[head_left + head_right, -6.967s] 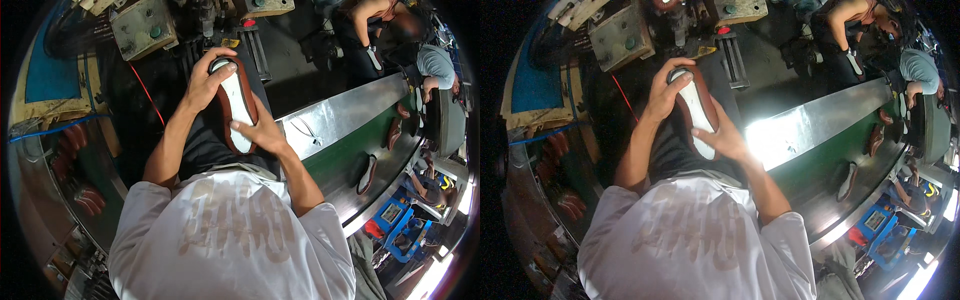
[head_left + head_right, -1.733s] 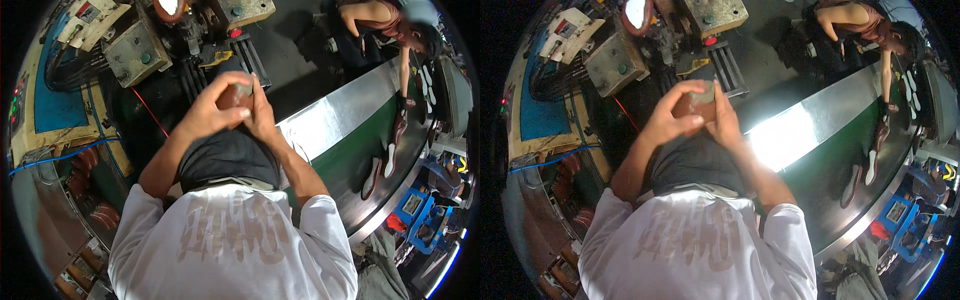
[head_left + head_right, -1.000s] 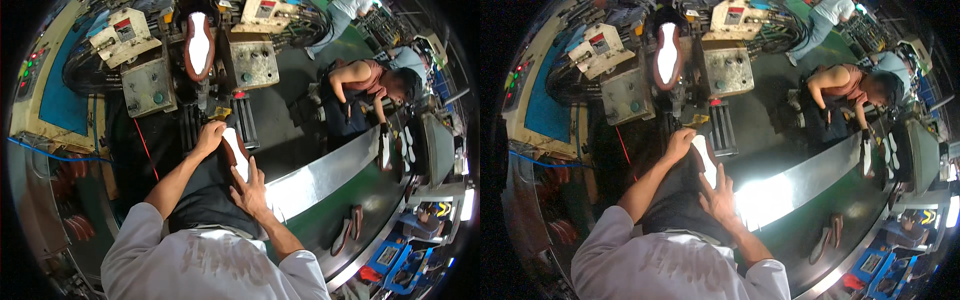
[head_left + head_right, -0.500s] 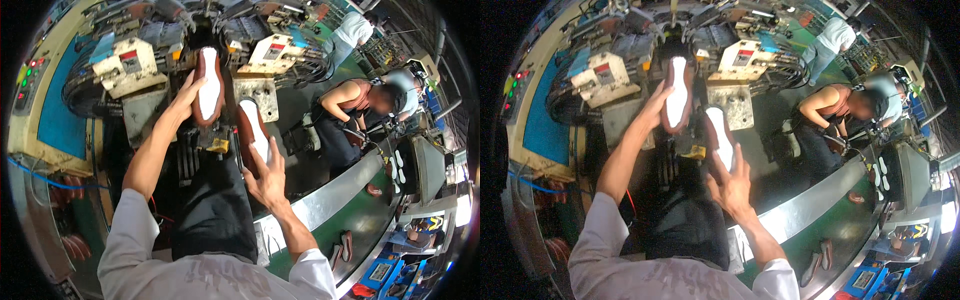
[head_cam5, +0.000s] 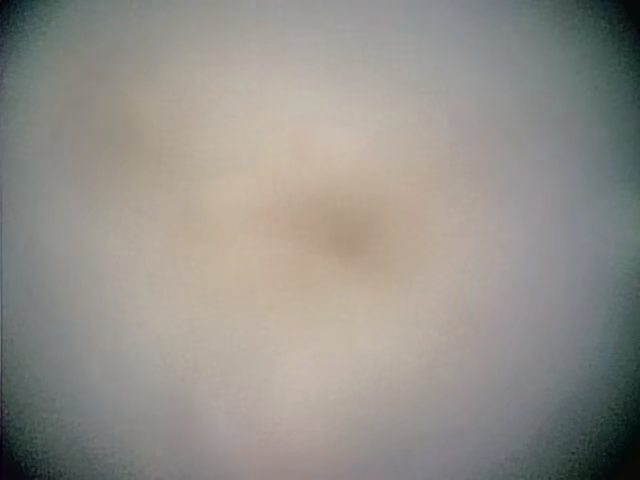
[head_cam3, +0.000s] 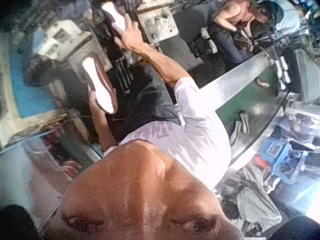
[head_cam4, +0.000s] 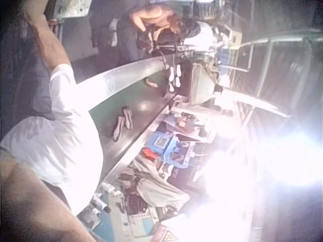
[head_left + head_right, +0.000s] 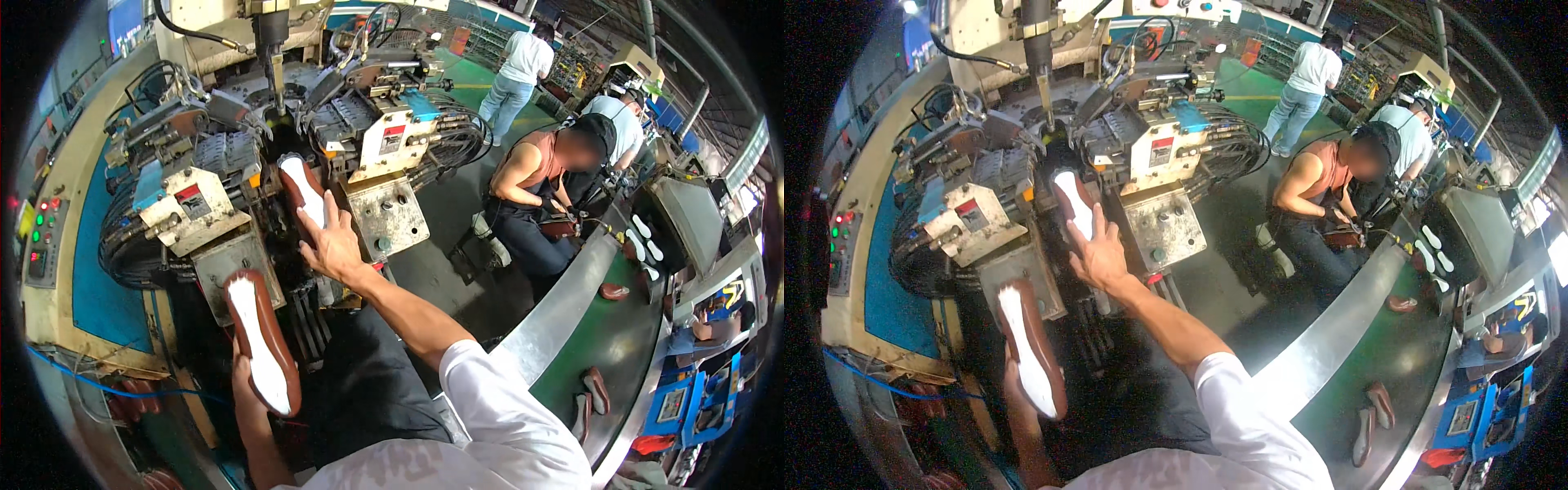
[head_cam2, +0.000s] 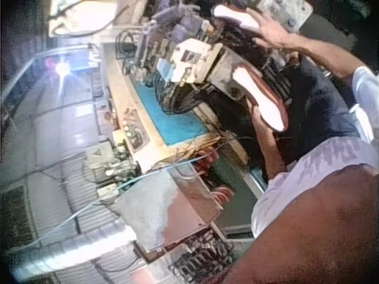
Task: The person picks up brown leather shoes and white insoles from a conveyor belt. They place the insoles into the shoes and press them into a machine to secure them. The person then places the assembled shoes onto a shelf and repeats the process for multiple pairs.
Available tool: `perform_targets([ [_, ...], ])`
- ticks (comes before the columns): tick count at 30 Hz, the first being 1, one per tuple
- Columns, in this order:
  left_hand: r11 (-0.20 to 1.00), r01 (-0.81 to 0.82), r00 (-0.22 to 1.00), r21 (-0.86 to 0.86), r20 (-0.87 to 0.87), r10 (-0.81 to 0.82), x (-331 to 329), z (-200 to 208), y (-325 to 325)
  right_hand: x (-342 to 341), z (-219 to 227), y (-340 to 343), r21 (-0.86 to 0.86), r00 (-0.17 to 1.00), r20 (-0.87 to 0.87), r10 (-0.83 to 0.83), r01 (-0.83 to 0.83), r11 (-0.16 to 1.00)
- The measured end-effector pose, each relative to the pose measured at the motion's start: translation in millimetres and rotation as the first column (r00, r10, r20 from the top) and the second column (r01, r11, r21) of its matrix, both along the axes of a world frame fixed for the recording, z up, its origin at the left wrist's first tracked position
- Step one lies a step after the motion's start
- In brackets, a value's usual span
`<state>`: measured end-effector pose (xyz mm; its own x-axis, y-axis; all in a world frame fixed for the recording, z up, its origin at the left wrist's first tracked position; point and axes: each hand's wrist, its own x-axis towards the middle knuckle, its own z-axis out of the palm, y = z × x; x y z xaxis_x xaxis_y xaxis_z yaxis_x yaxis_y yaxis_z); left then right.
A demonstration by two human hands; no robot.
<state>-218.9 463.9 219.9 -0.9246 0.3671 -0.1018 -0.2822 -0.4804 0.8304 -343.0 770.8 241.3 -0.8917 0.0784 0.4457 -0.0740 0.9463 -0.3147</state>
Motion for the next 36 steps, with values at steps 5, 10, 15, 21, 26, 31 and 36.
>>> perform_targets([
  [5,0.99,-0.142,0.968,0.017,0.212,0.135,65.0,-34.9,-34.1,1.2,-3.9,-17.5,-0.006,0.999,0.019,-0.034,0.034,0.999],
  [10,0.96,-0.278,0.904,0.038,0.349,0.248,103.1,-41.2,-37.8,12.0,-16.9,-26.6,0.03,0.991,-0.136,0.005,-0.001,1.0],
  [15,0.977,-0.181,0.874,0.11,0.474,0.108,113.5,-80.8,-55.8,19.6,-28.4,-30.8,0.02,0.991,-0.127,0.039,-0.037,0.999],
  [21,0.992,-0.118,0.91,0.036,0.405,0.093,95.9,-51.8,-21.4,-40.8,-26.3,-19.9,0.034,0.99,-0.137,0.013,-0.009,0.999],
  [26,0.996,-0.09,0.959,-0.004,0.27,0.088,76.4,-51.9,-7.6,-103.4,3.2,-23.6,0.011,1.0,-0.029,0.001,-0.001,1.0],
  [31,0.976,0.085,0.968,-0.202,0.249,-0.033,52.7,-51.0,-0.8,-157.7,1.6,-12.4,0.115,0.991,-0.117,-0.059,0.072,0.991],
  [36,0.986,0.132,0.958,-0.1,0.27,-0.101,32.7,-64.6,14.5,-157.6,11.4,-15.3,0.179,0.98,-0.188,-0.06,0.094,0.979],
])
